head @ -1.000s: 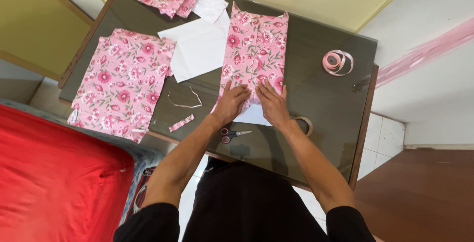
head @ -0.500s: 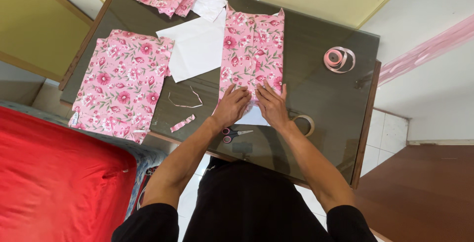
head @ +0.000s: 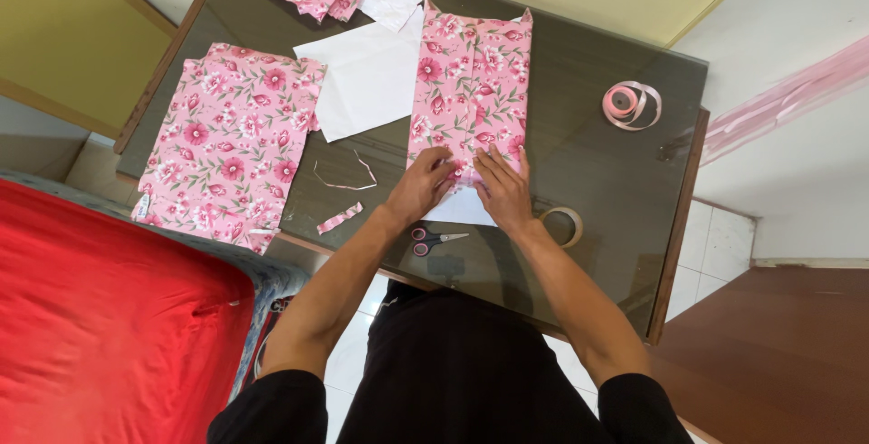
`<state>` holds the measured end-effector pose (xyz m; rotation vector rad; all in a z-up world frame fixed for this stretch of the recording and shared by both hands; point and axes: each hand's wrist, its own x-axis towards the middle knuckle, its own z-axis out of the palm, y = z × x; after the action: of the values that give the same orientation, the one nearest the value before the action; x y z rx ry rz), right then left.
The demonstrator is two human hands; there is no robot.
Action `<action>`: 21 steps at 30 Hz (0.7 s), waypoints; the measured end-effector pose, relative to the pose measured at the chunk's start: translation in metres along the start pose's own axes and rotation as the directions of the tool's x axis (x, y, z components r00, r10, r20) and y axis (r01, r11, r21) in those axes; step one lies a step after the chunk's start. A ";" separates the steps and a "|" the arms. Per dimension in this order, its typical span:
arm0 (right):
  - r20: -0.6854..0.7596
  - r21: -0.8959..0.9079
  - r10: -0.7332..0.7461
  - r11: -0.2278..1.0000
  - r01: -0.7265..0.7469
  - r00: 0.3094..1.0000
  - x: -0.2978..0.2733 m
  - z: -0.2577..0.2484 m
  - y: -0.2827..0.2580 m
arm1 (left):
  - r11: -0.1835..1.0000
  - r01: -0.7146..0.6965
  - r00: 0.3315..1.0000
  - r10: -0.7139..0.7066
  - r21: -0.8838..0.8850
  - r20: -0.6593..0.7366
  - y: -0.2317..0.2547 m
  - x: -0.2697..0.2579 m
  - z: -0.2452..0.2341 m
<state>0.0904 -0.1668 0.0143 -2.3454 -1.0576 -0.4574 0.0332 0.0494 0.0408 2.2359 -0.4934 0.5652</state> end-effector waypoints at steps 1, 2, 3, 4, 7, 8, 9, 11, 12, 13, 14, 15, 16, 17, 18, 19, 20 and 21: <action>-0.005 -0.003 0.002 1.000 -0.002 1.000 -0.001 0.000 0.000 | 1.000 -0.027 1.000 0.027 0.008 0.000 0.001 0.000 0.001; -0.004 -0.003 0.002 1.000 -0.002 1.000 -0.001 0.001 0.000 | 0.999 -0.041 0.999 0.041 0.033 -0.010 0.001 0.001 0.002; -0.002 -0.004 0.000 1.000 0.000 1.000 -0.001 0.001 0.001 | 0.997 -0.054 0.998 0.055 0.058 -0.021 0.001 0.002 0.004; -0.001 -0.005 -0.002 1.000 0.002 1.000 -0.001 0.001 0.001 | 0.994 -0.066 0.997 0.069 0.083 -0.032 0.001 0.003 0.006; -0.030 -0.031 -0.026 0.999 0.025 0.999 -0.001 0.004 0.001 | 0.991 -0.070 0.996 0.075 0.111 -0.041 0.002 0.001 0.009; -0.025 -0.036 -0.021 0.999 0.020 0.999 0.000 0.005 0.001 | 0.987 -0.067 0.997 0.072 0.145 -0.032 0.002 0.000 0.010; -0.019 -0.042 -0.014 0.999 0.013 1.000 -0.001 0.005 0.001 | 0.982 -0.063 0.997 0.068 0.177 -0.023 0.003 0.000 0.013; -0.023 -0.060 -0.002 0.998 0.001 1.000 -0.003 0.008 -0.001 | 0.975 -0.064 0.997 0.069 0.211 -0.018 0.004 -0.002 0.016; -0.032 -0.072 0.002 0.997 -0.005 0.999 -0.004 0.009 -0.002 | 0.975 -0.067 0.997 0.074 0.214 -0.023 0.003 -0.004 0.018; -0.046 -0.085 0.008 0.996 -0.012 0.999 -0.002 0.011 -0.003 | 0.973 -0.075 0.996 0.083 0.216 -0.026 0.002 -0.004 0.018; -0.051 -0.090 0.008 0.996 -0.013 0.999 -0.001 0.012 -0.003 | 0.973 -0.075 0.996 0.084 0.217 -0.034 0.000 -0.003 0.019; -0.052 -0.094 0.013 0.995 -0.018 0.999 -0.001 0.012 -0.004 | 0.974 -0.072 0.996 0.083 0.215 -0.040 -0.001 -0.005 0.020; -0.052 -0.099 0.017 0.995 -0.022 0.998 -0.002 0.012 -0.004 | 0.975 -0.070 0.996 0.081 0.212 -0.046 -0.003 -0.006 0.021; -0.051 -0.091 0.014 0.996 -0.019 0.999 -0.002 0.012 -0.004 | 0.977 -0.082 0.995 0.092 0.199 -0.041 -0.004 -0.006 0.021; -0.049 -0.083 0.011 0.996 -0.015 0.999 -0.002 0.011 -0.004 | 0.978 -0.095 0.994 0.103 0.185 -0.036 -0.006 -0.007 0.019; -0.049 -0.076 0.007 0.997 -0.011 0.999 -0.002 0.010 -0.005 | 0.979 -0.108 0.993 0.115 0.171 -0.031 -0.007 -0.007 0.018; -0.044 -0.055 0.008 0.998 -0.010 0.999 -0.003 0.009 -0.006 | 0.979 -0.102 0.994 0.109 0.175 -0.031 -0.006 -0.008 0.018; -0.042 -0.036 0.006 0.999 -0.007 0.999 -0.003 0.007 -0.005 | 0.978 -0.099 0.994 0.107 0.181 -0.033 -0.005 -0.007 0.018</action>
<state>0.0851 -0.1612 0.0091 -2.3591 -1.0302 -0.5251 0.0343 0.0405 0.0228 2.3730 -0.5588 0.7349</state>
